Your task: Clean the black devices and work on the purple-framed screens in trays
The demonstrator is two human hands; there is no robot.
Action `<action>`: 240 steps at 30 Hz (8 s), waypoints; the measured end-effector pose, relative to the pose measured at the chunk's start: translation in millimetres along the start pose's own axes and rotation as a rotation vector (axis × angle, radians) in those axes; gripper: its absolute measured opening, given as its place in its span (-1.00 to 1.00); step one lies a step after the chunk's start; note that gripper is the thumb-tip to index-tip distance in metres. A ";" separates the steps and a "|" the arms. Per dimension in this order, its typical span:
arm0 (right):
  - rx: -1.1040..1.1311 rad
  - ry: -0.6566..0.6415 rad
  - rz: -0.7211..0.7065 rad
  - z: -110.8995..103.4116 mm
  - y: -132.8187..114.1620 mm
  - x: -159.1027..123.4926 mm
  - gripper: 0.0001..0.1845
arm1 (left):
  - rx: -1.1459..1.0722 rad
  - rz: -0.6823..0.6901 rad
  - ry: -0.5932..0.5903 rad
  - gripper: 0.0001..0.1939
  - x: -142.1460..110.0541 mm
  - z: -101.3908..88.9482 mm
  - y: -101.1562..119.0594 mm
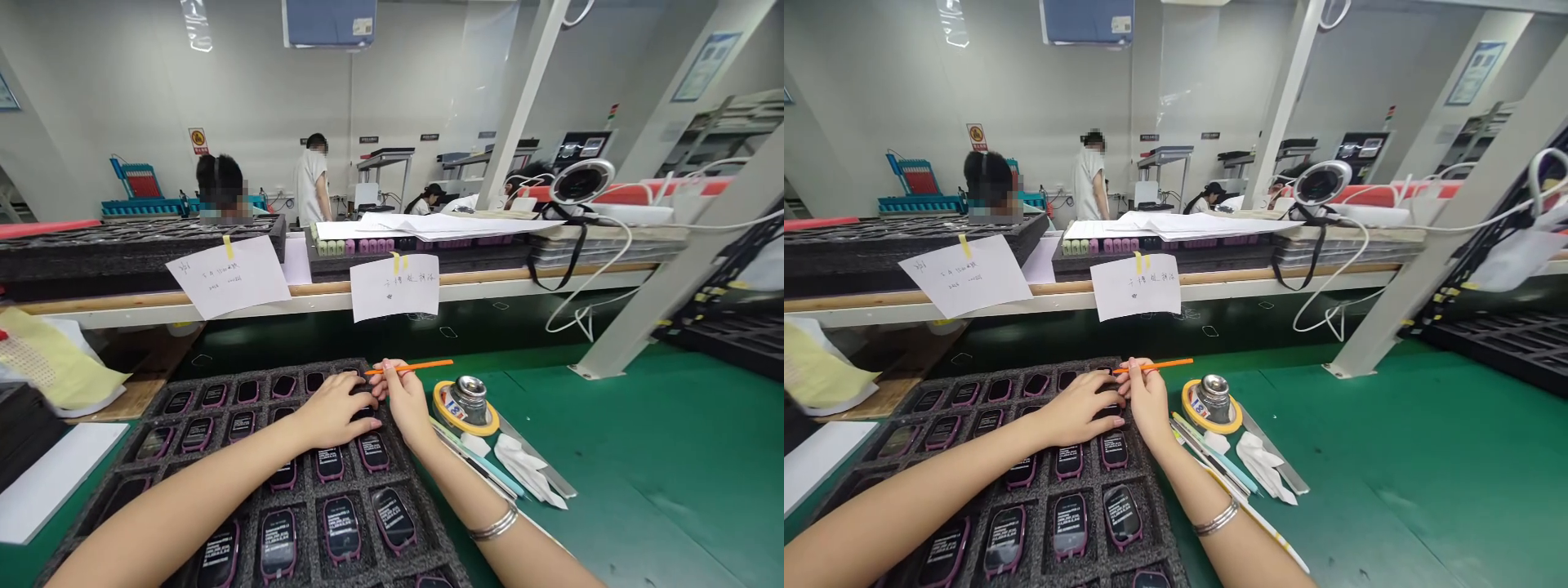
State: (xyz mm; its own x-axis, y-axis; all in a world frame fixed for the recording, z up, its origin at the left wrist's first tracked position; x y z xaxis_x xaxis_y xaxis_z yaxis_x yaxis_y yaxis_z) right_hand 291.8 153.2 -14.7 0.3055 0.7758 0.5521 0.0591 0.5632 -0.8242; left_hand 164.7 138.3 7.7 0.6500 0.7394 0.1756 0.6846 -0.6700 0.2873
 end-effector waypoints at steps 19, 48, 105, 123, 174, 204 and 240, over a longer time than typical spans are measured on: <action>-0.182 -0.116 -0.088 4.7 -9.2 -23.6 -0.64 | -0.148 -0.077 0.092 -0.76 -14.2 -9.1 -20.9; -0.317 -0.187 -0.081 8.4 -5.3 -18.0 -0.60 | -0.067 0.137 0.066 -0.78 -31.5 -6.6 30.3; -0.053 -0.447 0.140 47.3 -33.3 -70.4 -0.57 | -0.057 -0.022 0.173 -0.83 -108.3 -17.7 -11.7; -0.067 -0.537 0.125 46.0 -32.9 -79.7 -0.60 | -0.106 -0.224 0.113 -0.62 -105.6 -23.2 -17.8; 0.105 -0.586 0.254 101.5 -37.8 -94.1 -0.50 | -0.246 -0.280 0.079 -0.48 -147.4 -49.2 -64.1; 0.114 -0.495 0.208 87.3 -51.0 -82.8 -0.48 | -0.071 -0.097 -0.029 -0.84 -172.7 -41.0 4.9; -0.001 -0.839 -0.007 82.8 -92.3 -130.1 -0.83 | -0.309 -0.267 -0.076 -0.64 -186.7 -40.8 -15.5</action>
State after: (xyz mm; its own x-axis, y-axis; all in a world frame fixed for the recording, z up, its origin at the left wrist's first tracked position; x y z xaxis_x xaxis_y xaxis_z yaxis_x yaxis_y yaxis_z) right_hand 167.9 23.8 0.0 -0.5029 0.7267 0.4680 0.0594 0.5692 -0.8200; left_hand 19.3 13.3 8.9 0.4933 0.8698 -0.0104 0.7089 -0.3950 0.5843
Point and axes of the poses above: each hand's wrist, its own x-axis towards the middle knuckle, its own z-axis out of the palm, y = z × x, the point moved 7 cm from there along x, towards the middle knuckle, and after that the axes turned 15 degrees about -z, right-handed, at the moved point
